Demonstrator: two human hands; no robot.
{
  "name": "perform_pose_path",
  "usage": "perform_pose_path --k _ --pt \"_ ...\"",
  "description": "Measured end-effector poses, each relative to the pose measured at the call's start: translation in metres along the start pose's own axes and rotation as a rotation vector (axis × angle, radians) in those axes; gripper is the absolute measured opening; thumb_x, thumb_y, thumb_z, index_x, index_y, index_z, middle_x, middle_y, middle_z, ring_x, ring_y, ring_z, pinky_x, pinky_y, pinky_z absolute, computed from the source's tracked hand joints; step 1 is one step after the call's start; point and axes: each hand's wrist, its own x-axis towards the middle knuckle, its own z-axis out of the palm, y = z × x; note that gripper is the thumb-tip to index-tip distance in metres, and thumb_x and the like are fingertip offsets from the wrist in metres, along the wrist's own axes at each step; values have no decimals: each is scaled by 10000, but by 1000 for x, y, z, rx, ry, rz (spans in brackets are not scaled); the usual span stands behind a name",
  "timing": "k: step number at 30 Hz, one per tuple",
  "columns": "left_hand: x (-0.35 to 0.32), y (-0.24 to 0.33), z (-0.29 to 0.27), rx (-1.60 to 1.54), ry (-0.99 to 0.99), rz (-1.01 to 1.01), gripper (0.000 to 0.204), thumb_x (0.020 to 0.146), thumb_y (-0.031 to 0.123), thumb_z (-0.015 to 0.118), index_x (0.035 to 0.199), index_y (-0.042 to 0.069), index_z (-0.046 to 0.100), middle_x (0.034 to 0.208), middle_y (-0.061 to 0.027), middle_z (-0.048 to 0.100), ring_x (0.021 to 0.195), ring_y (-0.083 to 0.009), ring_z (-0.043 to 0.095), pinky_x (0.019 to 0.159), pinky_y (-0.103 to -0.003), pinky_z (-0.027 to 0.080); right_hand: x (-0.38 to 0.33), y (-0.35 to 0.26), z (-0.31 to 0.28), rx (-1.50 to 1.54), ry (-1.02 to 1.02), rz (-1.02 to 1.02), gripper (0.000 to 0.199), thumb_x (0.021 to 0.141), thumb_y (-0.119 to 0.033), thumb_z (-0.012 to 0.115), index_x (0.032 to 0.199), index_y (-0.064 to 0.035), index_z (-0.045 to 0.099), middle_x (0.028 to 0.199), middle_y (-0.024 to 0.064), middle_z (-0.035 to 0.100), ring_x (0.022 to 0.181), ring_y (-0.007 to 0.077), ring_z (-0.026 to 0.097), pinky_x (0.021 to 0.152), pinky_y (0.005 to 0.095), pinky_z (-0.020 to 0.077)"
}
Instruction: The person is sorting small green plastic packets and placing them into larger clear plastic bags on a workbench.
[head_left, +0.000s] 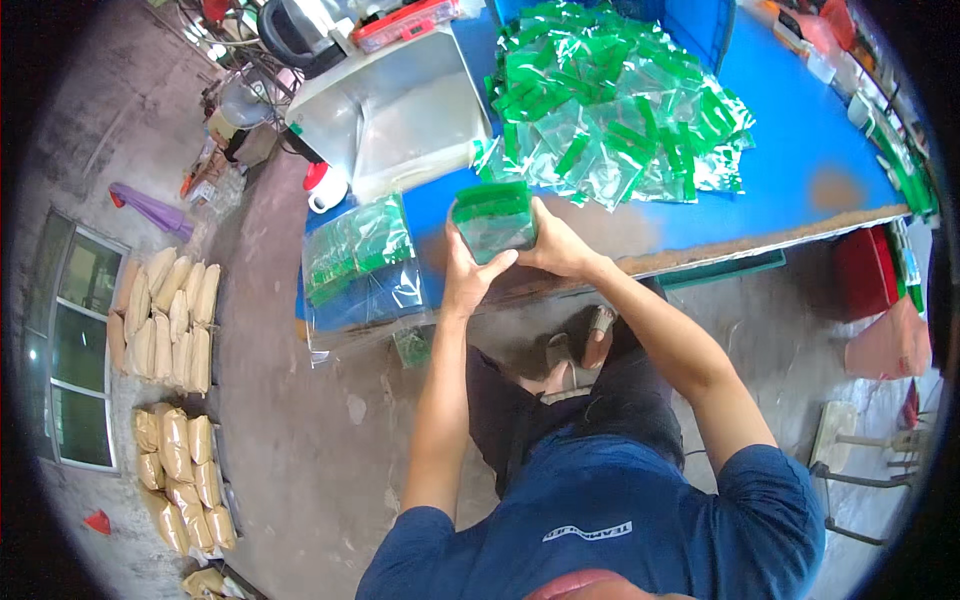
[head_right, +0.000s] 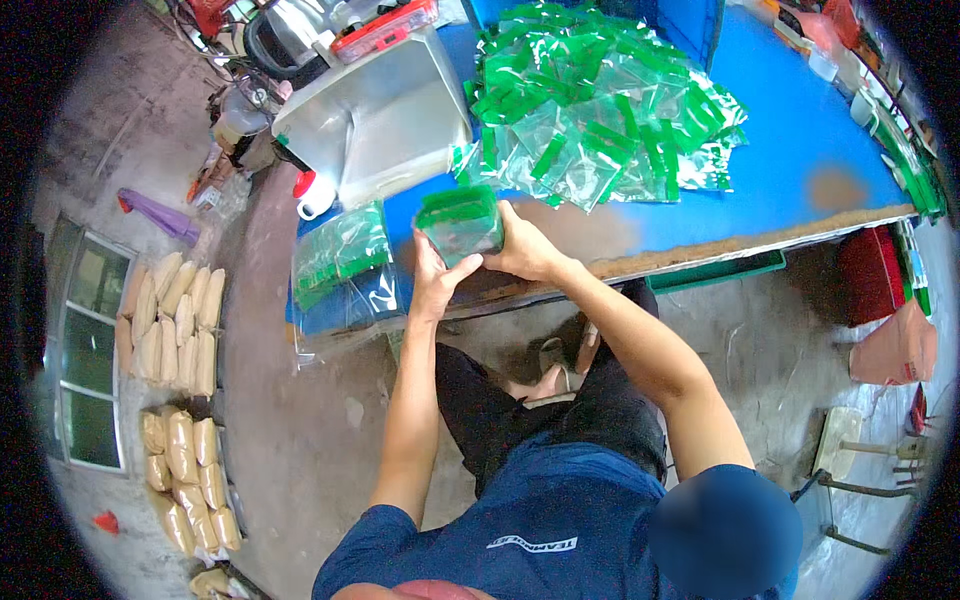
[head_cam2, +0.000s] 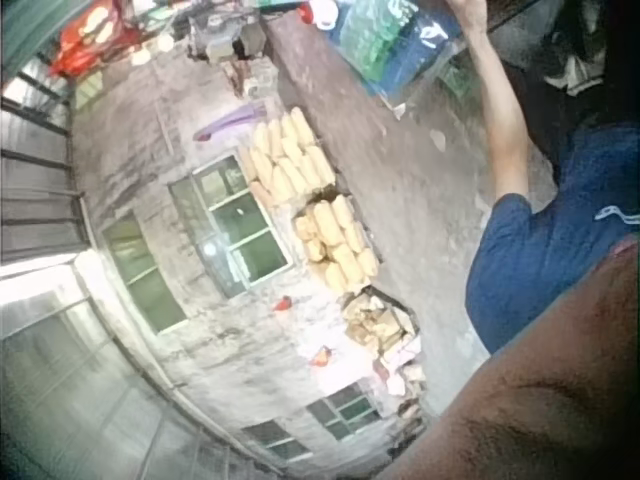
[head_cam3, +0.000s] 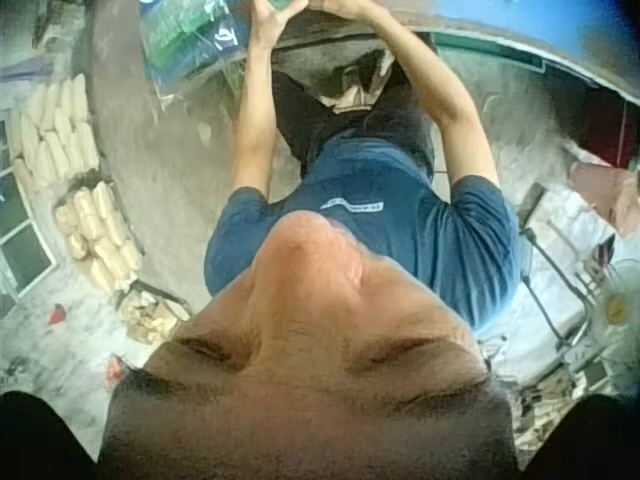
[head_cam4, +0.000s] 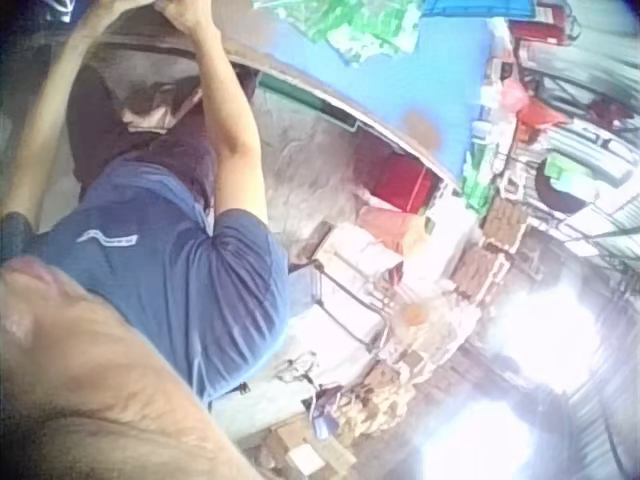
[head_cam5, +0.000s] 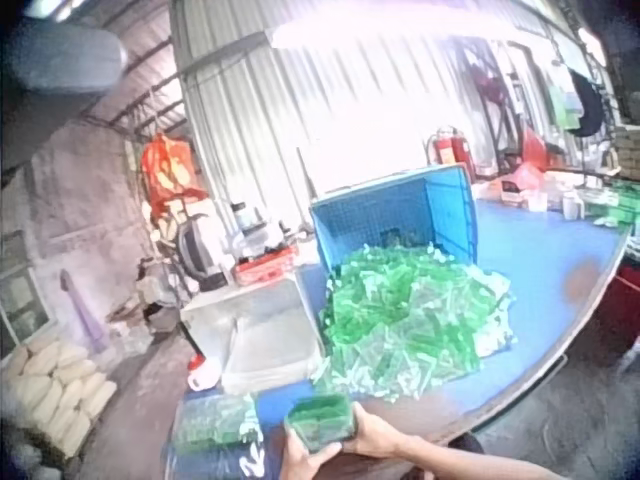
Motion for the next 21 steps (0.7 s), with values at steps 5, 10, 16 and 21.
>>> perform_pose_path --k 5,10,16,21 --pt "-13 -22 -2 73 45 -160 410 805 49 746 1186 9 599 1095 -58 649 1028 -174 600 968 -330 453 -11 5 -7 -123 -39 -3 668 695 -293 804 1190 1 464 1041 302 646 990 471 626 869 501 502" --pt "-57 13 11 -28 186 -149 460 795 4 738 1226 -2 575 1149 -75 648 983 -171 627 886 -324 496 -31 -35 -11 -69 -266 68 748 660 -339 802 1205 72 497 1018 290 658 984 422 648 868 452 510" --pt "-106 6 13 -555 450 -496 429 822 70 704 1232 35 587 1139 -58 643 1048 -191 616 967 -353 473 -33 -75 -33 177 -474 293 621 866 -501 704 1110 60 598 922 166 664 806 228 661 722 361 534" --pt "-115 15 6 -763 529 -580 447 819 149 718 1233 59 578 1152 -64 645 1099 -232 616 972 -396 494 -19 -68 -29 214 -151 293 634 929 -545 612 1180 36 603 893 131 675 806 175 656 708 336 532"
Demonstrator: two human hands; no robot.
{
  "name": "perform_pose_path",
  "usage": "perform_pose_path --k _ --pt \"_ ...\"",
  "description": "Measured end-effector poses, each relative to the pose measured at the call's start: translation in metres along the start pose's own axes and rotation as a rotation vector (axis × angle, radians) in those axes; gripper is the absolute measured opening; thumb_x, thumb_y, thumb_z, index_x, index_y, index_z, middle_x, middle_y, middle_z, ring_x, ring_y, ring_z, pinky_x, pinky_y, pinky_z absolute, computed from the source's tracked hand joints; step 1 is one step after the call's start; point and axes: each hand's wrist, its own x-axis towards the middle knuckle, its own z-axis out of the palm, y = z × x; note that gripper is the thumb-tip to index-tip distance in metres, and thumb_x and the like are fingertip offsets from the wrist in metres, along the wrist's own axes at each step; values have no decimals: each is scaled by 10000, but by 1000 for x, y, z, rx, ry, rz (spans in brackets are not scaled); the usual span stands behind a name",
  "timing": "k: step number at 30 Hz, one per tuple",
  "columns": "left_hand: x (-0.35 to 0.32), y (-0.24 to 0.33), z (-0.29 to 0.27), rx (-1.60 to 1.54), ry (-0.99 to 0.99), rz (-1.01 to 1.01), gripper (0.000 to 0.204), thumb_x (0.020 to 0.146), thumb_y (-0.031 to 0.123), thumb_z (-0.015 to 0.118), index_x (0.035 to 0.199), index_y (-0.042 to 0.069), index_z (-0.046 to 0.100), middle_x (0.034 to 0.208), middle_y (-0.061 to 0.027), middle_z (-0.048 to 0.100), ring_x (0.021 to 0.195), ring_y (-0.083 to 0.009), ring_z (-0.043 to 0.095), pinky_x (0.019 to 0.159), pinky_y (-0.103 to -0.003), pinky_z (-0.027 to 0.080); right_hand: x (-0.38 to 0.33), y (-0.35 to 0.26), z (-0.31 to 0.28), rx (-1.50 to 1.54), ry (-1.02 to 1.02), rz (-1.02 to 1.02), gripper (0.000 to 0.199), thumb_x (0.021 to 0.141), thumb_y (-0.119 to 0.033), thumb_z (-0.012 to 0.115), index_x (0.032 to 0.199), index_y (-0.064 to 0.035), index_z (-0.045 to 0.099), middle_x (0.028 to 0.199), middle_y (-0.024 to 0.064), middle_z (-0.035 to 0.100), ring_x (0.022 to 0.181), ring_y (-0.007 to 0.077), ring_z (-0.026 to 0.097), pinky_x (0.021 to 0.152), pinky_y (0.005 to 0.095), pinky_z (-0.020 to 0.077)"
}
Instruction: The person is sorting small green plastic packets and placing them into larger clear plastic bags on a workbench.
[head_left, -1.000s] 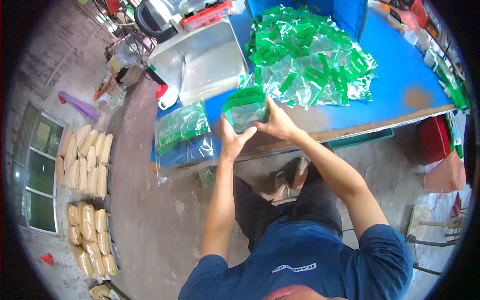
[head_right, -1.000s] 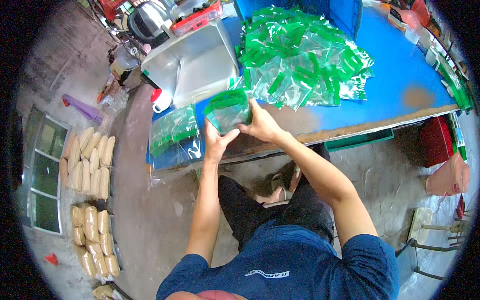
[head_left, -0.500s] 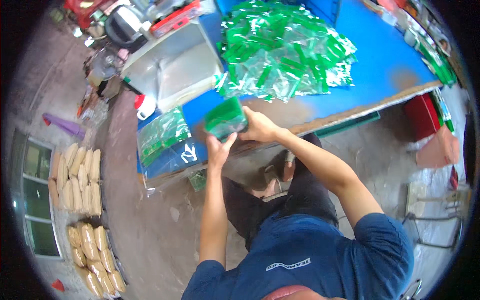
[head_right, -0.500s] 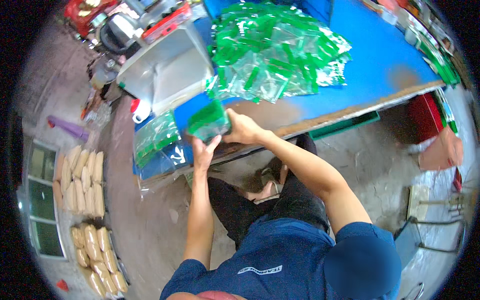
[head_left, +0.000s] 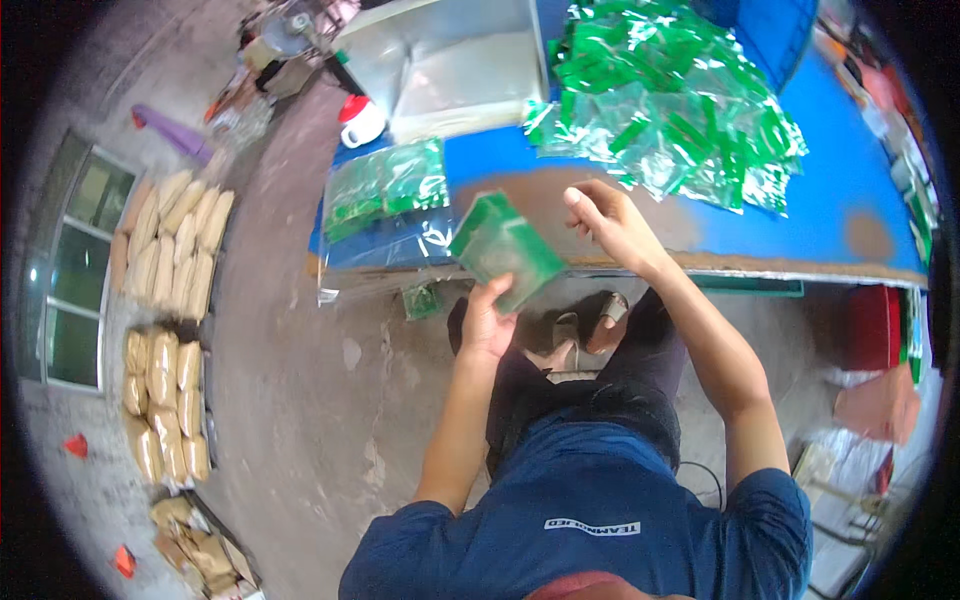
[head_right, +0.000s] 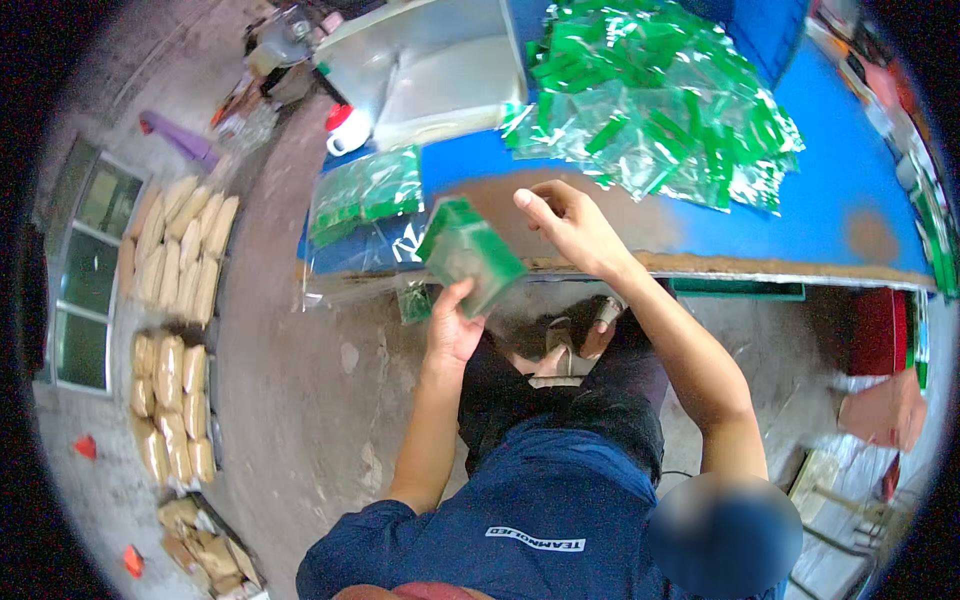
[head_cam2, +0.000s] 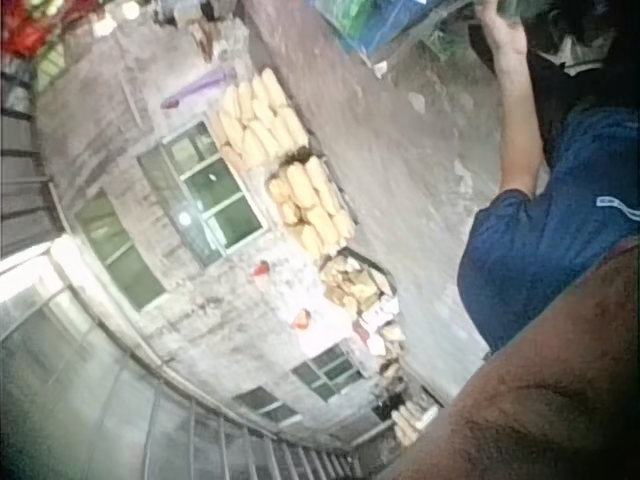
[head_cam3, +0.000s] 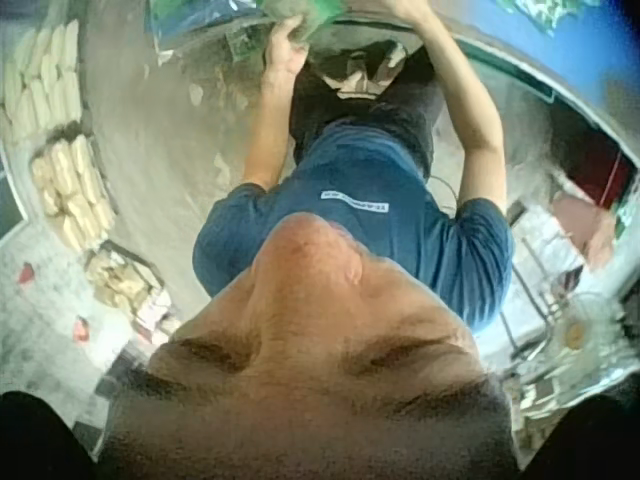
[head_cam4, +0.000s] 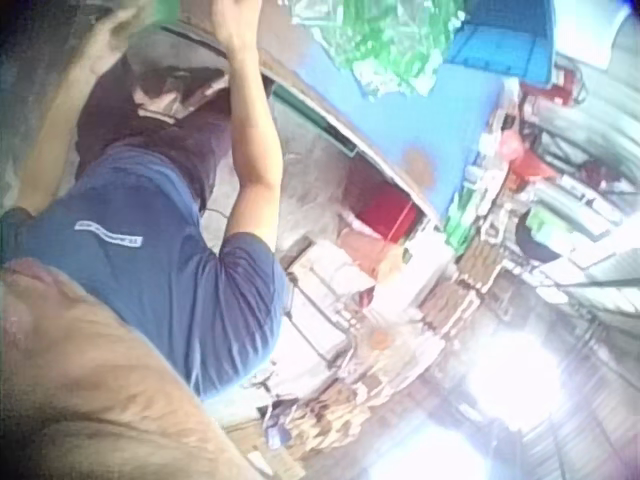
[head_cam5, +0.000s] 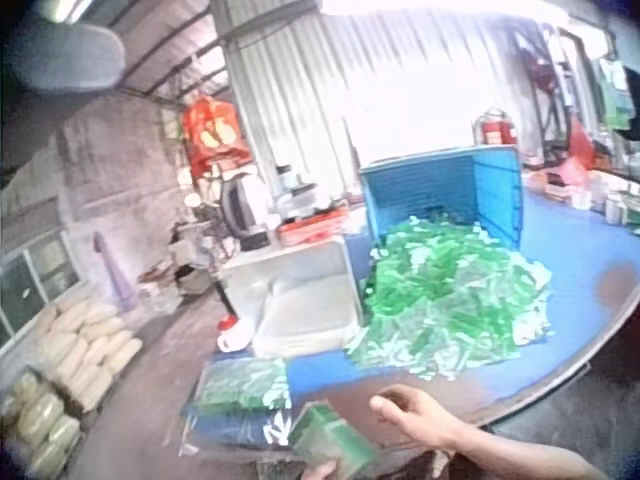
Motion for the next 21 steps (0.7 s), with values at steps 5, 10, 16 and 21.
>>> perform_pose_path --k 5,10,16,21 --pt "-17 4 17 560 -81 238 423 766 27 766 1164 5 624 1121 -86 678 1023 -163 630 945 -336 480 3 7 30 -24 27 -133 782 794 -356 815 1380 0 437 894 132 650 834 177 623 740 337 516" --pt "-17 -14 12 509 -162 160 466 770 37 765 1202 -5 595 1121 -81 669 1013 -163 634 953 -336 481 -6 5 24 -258 -55 -148 572 811 -51 747 1319 -28 485 870 70 654 766 99 597 685 266 494" --pt "-19 -7 16 161 -146 54 467 778 127 746 1199 -17 605 1117 -105 667 1004 -198 643 935 -361 495 -4 -23 20 148 -37 86 513 939 -264 673 1353 -34 476 932 70 642 829 107 587 693 255 505" --pt "5 0 25 247 -126 254 429 793 51 729 1194 -20 591 1078 -98 684 964 -194 664 889 -359 530 2 12 23 -69 -137 -158 783 798 -321 819 1377 30 425 1149 195 636 1004 239 634 893 377 518"
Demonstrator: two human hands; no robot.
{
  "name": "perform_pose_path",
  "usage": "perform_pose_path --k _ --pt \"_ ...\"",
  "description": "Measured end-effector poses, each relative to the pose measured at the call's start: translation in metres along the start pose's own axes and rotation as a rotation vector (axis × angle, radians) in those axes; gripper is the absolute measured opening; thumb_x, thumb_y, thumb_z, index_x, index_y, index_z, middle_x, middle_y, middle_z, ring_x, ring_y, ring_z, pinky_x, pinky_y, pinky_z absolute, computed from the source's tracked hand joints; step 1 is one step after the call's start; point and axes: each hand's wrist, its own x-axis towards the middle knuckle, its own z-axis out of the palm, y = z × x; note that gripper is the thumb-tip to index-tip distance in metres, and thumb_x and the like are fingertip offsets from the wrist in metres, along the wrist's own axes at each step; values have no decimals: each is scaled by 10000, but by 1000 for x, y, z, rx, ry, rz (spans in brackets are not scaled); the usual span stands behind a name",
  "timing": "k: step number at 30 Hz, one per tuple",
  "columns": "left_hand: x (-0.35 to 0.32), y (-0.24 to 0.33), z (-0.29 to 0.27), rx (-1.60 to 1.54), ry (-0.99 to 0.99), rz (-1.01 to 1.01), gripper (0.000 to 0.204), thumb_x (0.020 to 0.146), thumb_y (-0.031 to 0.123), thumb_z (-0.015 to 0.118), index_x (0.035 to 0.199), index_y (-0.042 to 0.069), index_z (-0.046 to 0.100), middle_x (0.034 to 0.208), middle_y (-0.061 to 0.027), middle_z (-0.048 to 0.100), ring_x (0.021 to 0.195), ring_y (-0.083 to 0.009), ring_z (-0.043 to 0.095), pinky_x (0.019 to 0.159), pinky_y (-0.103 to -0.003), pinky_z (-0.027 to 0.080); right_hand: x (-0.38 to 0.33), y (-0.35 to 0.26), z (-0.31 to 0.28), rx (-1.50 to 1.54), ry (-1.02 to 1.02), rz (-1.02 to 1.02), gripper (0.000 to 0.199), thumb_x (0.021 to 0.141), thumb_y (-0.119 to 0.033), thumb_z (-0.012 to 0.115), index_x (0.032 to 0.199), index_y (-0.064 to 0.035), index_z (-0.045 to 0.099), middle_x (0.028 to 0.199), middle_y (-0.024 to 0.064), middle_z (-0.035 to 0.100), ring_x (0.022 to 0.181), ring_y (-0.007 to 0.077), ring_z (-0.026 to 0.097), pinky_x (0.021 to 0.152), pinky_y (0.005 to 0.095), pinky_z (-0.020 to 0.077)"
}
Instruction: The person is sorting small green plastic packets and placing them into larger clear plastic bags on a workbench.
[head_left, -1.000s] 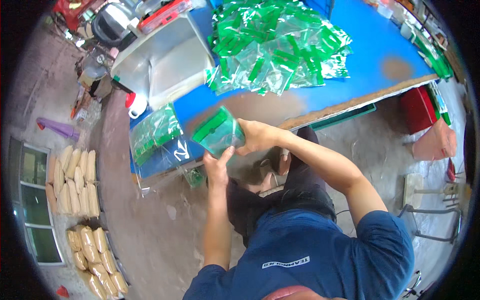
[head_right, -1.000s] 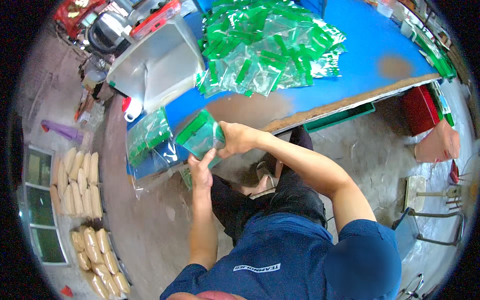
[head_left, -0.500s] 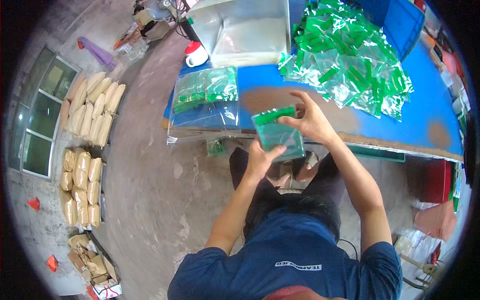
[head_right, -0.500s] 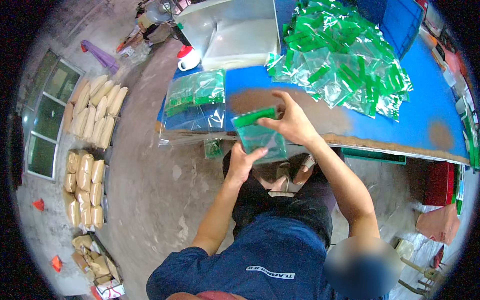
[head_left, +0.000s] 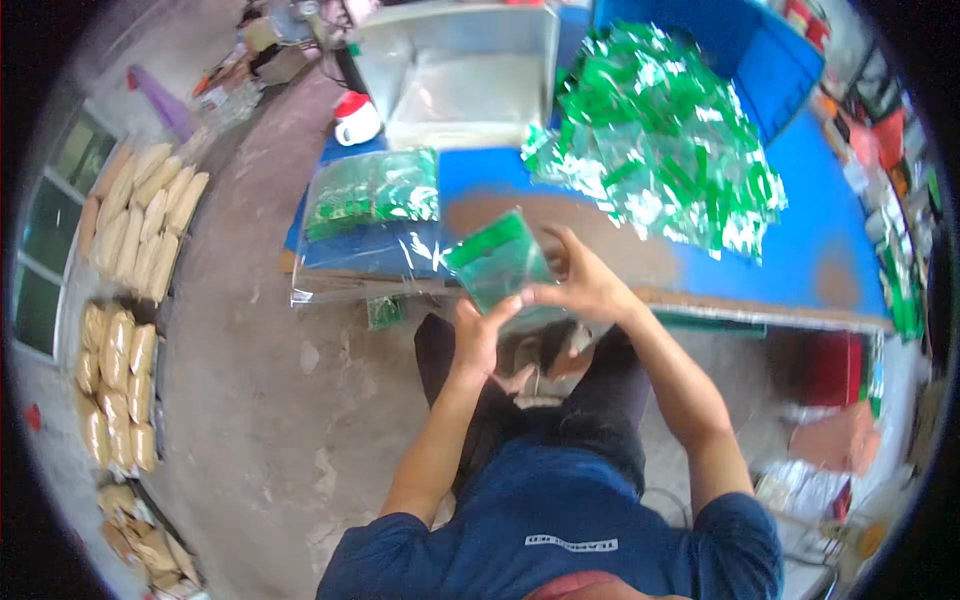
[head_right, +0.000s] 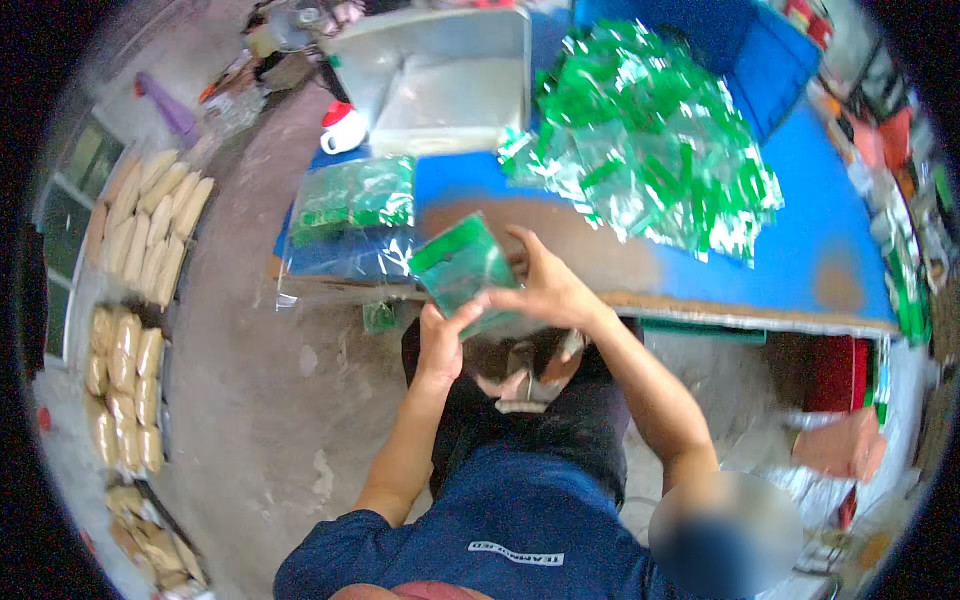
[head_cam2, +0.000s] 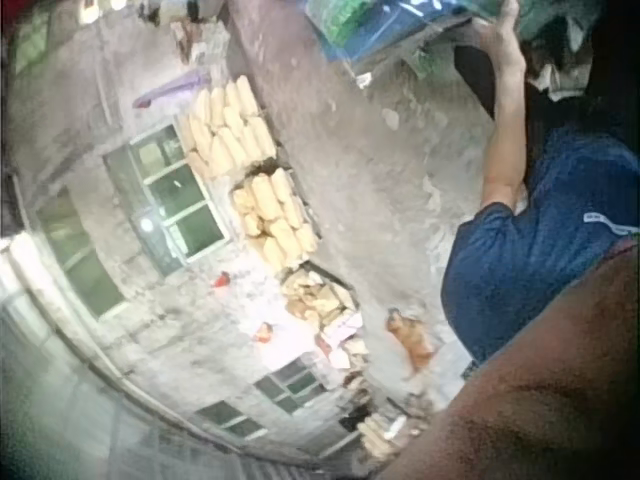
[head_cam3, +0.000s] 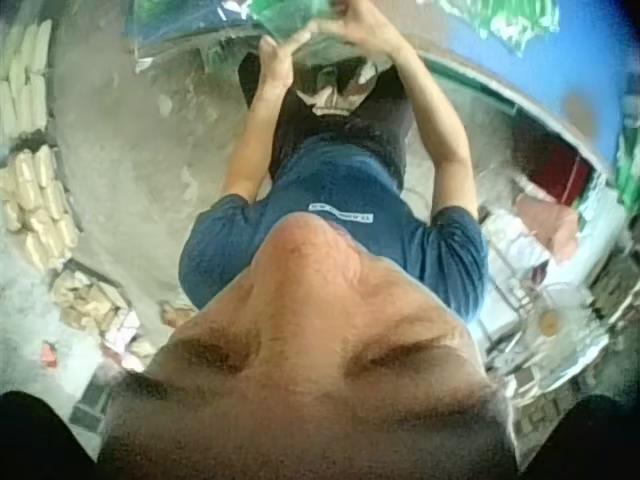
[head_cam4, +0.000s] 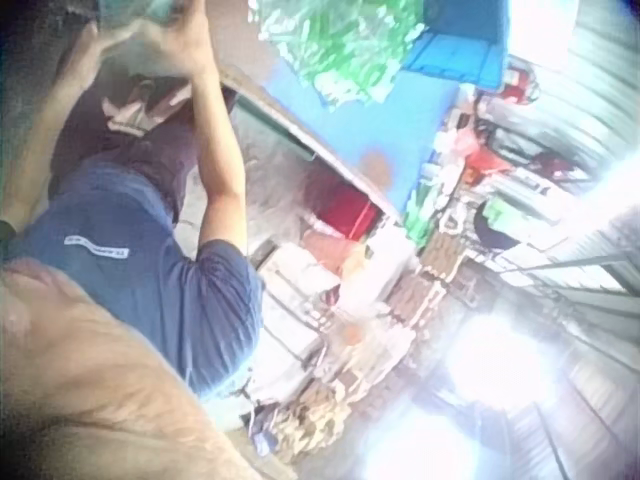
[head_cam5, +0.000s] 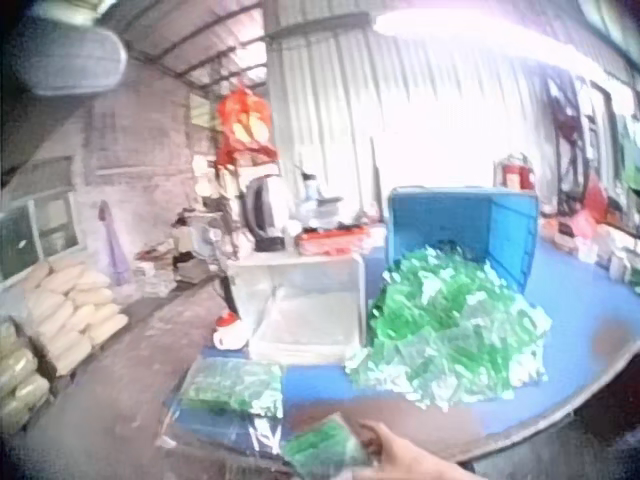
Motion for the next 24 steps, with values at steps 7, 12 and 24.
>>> perform_pose_path --k 7,12,24 --pt "64 9 18 653 -139 547 531 770 114 786 1237 25 547 1144 -111 639 1071 -251 611 949 -384 491 -6 51 -7 -148 200 -159 602 820 -98 759 1326 14 452 1233 175 595 1163 265 570 1001 395 448" --pt "81 -24 4 696 -112 547 749 712 375 883 1266 5 541 1152 -171 660 1055 -278 649 937 -395 503 -4 75 21 -386 424 -207 595 762 -103 750 1284 15 490 1173 197 614 1082 303 606 967 403 468" --pt "84 -26 5 557 -68 516 642 789 569 764 1048 7 591 911 -167 676 883 -324 676 770 -418 514 3 72 18 -391 448 -146 490 771 -143 773 1179 21 557 1095 176 630 1011 278 611 910 404 477"
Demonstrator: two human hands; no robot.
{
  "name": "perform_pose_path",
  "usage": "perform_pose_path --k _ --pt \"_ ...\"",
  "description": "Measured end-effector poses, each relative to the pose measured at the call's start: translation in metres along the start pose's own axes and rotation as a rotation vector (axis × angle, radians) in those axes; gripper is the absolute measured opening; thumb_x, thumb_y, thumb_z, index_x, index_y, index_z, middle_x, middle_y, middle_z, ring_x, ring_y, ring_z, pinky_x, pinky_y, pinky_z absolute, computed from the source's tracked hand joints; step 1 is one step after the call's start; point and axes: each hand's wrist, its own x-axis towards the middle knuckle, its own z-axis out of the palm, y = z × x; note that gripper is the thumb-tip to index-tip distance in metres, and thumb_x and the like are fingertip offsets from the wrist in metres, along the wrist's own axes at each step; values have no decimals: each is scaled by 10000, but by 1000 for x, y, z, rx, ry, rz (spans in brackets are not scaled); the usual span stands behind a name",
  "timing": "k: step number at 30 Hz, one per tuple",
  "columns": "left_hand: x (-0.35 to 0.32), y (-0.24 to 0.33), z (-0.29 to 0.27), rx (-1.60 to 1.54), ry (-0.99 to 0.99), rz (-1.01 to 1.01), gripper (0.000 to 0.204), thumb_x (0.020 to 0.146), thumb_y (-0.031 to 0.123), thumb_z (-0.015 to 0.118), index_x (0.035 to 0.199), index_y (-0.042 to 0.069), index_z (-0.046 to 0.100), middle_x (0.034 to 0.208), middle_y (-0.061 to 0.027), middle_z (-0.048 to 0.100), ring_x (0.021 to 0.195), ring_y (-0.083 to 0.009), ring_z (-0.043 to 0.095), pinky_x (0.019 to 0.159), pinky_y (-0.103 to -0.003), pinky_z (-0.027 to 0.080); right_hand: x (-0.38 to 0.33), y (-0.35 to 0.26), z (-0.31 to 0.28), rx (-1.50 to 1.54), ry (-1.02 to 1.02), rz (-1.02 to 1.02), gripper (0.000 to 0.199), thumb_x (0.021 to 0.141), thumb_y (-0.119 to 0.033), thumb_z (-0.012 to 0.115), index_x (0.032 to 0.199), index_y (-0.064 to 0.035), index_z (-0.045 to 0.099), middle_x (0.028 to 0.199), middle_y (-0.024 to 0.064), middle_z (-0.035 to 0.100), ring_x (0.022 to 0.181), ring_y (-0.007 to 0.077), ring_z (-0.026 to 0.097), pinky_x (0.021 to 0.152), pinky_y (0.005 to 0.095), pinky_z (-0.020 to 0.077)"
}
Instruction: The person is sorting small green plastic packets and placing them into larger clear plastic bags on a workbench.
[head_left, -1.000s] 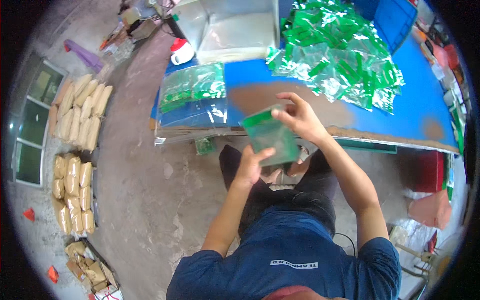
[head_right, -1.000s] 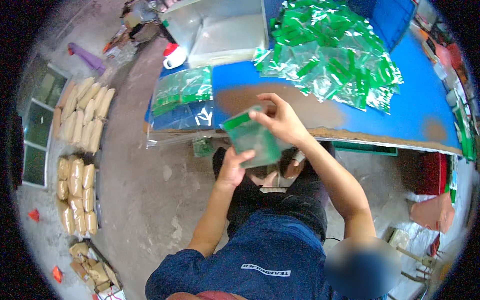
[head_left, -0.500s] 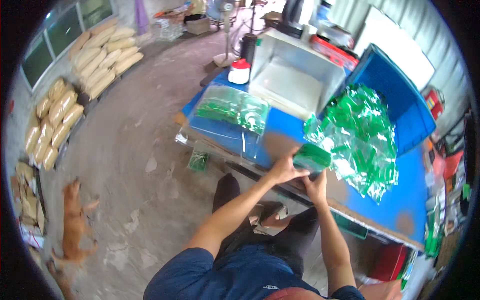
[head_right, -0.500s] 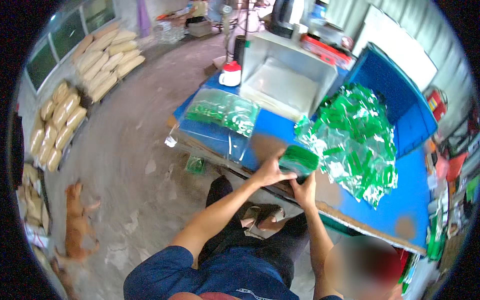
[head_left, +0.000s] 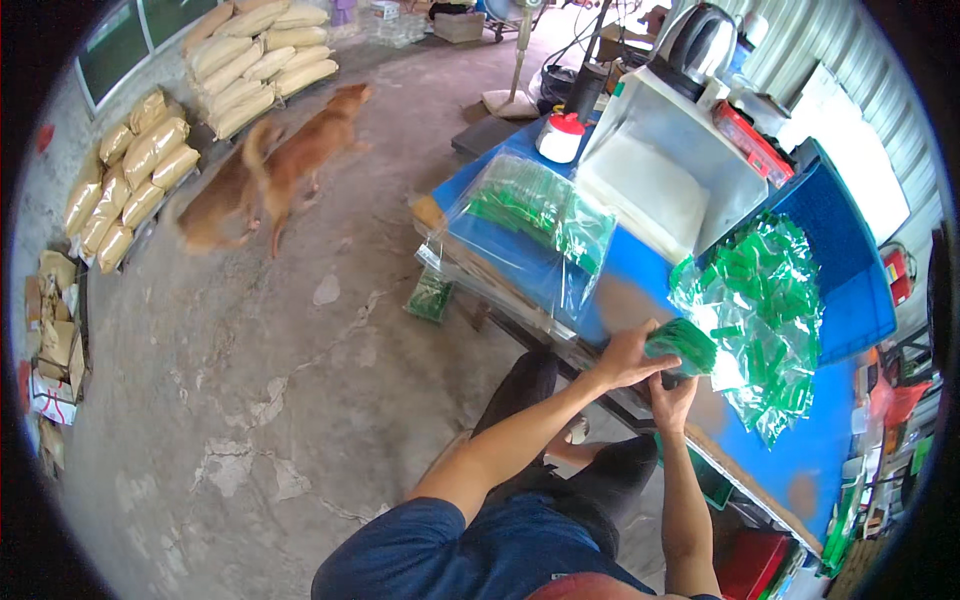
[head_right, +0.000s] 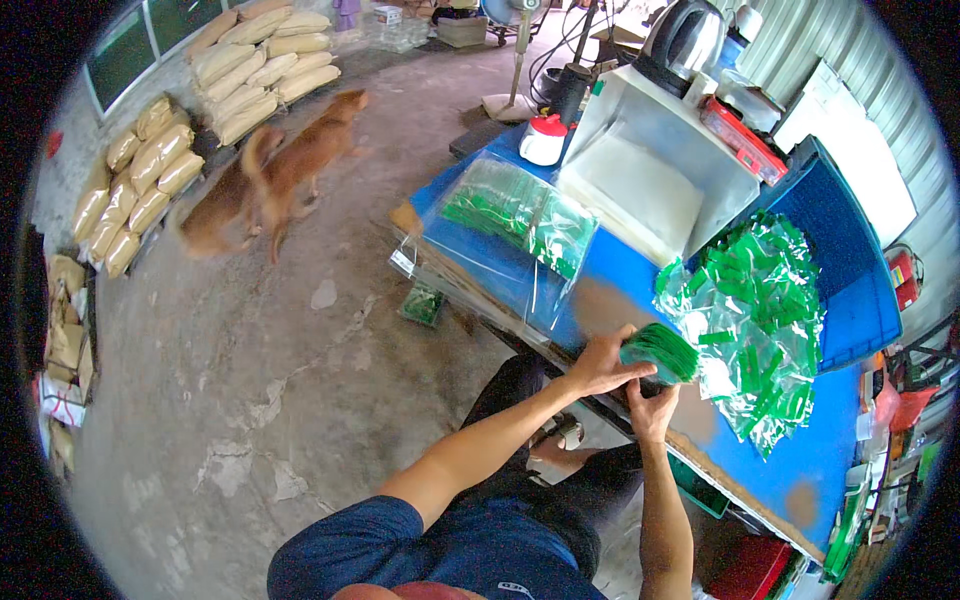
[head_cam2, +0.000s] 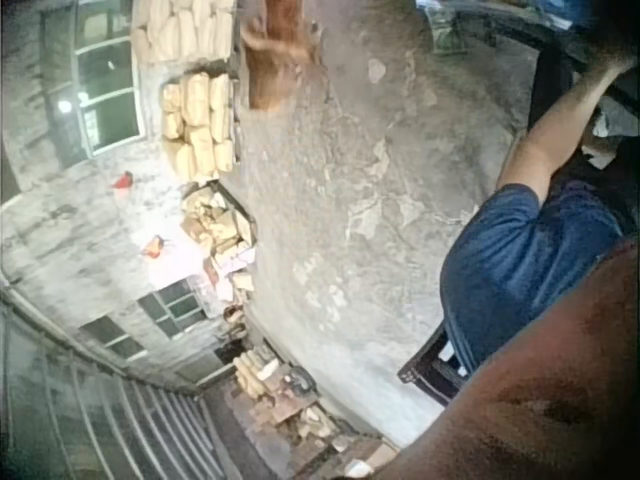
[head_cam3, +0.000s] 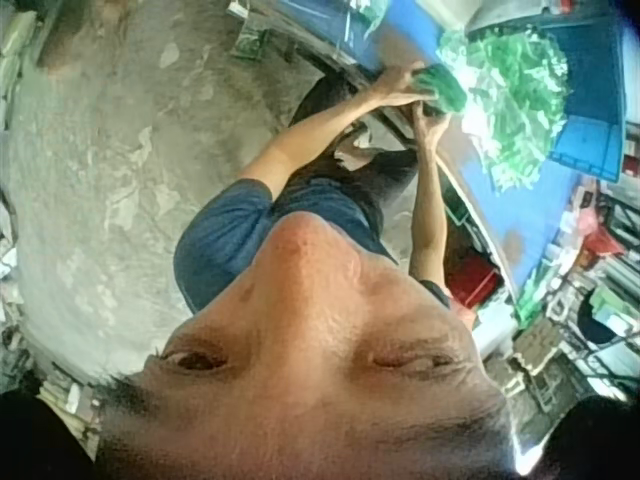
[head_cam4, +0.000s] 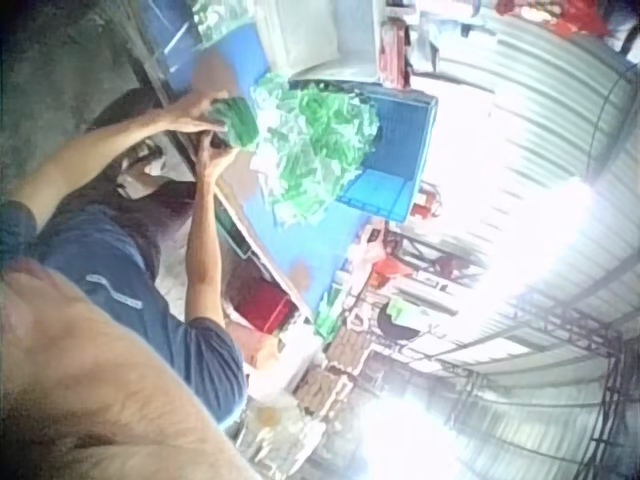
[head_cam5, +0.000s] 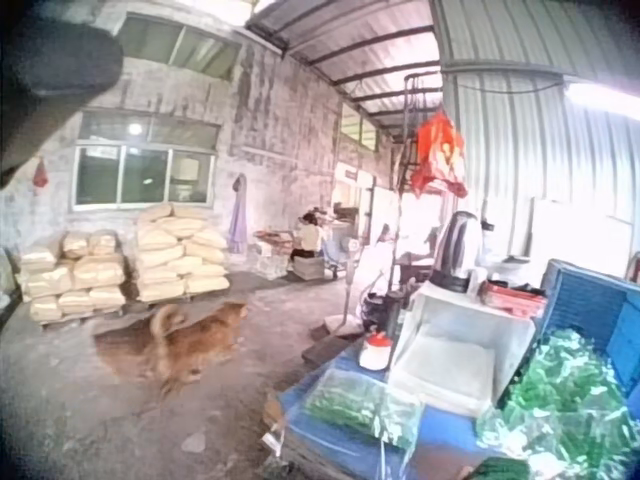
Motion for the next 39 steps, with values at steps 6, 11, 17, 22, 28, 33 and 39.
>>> perform_pose_path --k 6,11,17,22,28,33,39 --pt "-2 4 -1 44 -20 16 611 778 509 799 1067 16 583 939 -174 681 893 -356 680 765 -437 518 -1 10 -4 -38 -48 -33 508 793 -136 756 1217 18 522 1150 165 598 1059 284 583 942 403 457" --pt "-2 4 1 22 -2 46 601 772 483 809 1070 14 580 937 -174 669 885 -367 669 774 -433 513 -2 17 -5 32 -31 22 498 763 -97 749 1213 3 559 1177 168 604 1131 295 570 1016 417 416" --pt "-1 4 -3 33 -50 26 610 793 508 781 1077 9 574 946 -171 675 889 -363 669 780 -433 513 -3 9 -5 -25 -46 26 475 781 -84 736 1205 9 545 1149 152 605 1088 274 585 986 407 443" --pt "0 2 0 -19 -56 -48 560 916 540 617 1073 5 566 931 -193 673 890 -387 661 787 -455 503 -4 5 -3 2 -38 60 547 819 -110 763 1266 8 472 1170 147 595 1050 245 603 919 374 484" --pt "0 7 -3 -26 -29 -39 506 972 487 541 1069 -8 579 969 -209 671 926 -397 649 817 -460 488 -5 3 -2 -72 -9 72 522 824 -92 751 1257 19 482 1159 150 606 1036 233 608 898 372 491" --pt "4 10 -4 -92 -93 -113 470 956 448 573 1108 4 593 1018 -204 666 977 -376 642 848 -440 483 -3 6 -3 48 16 181 541 795 -115 771 1246 8 498 1156 147 602 1052 242 593 941 377 472" --pt "2 18 -14 -114 -111 -85 457 863 341 717 1168 25 590 1080 -187 653 1015 -353 636 880 -423 481 5 -37 -8 22 -95 165 511 784 -105 771 1223 -1 531 1165 143 615 1068 229 598 948 376 476"
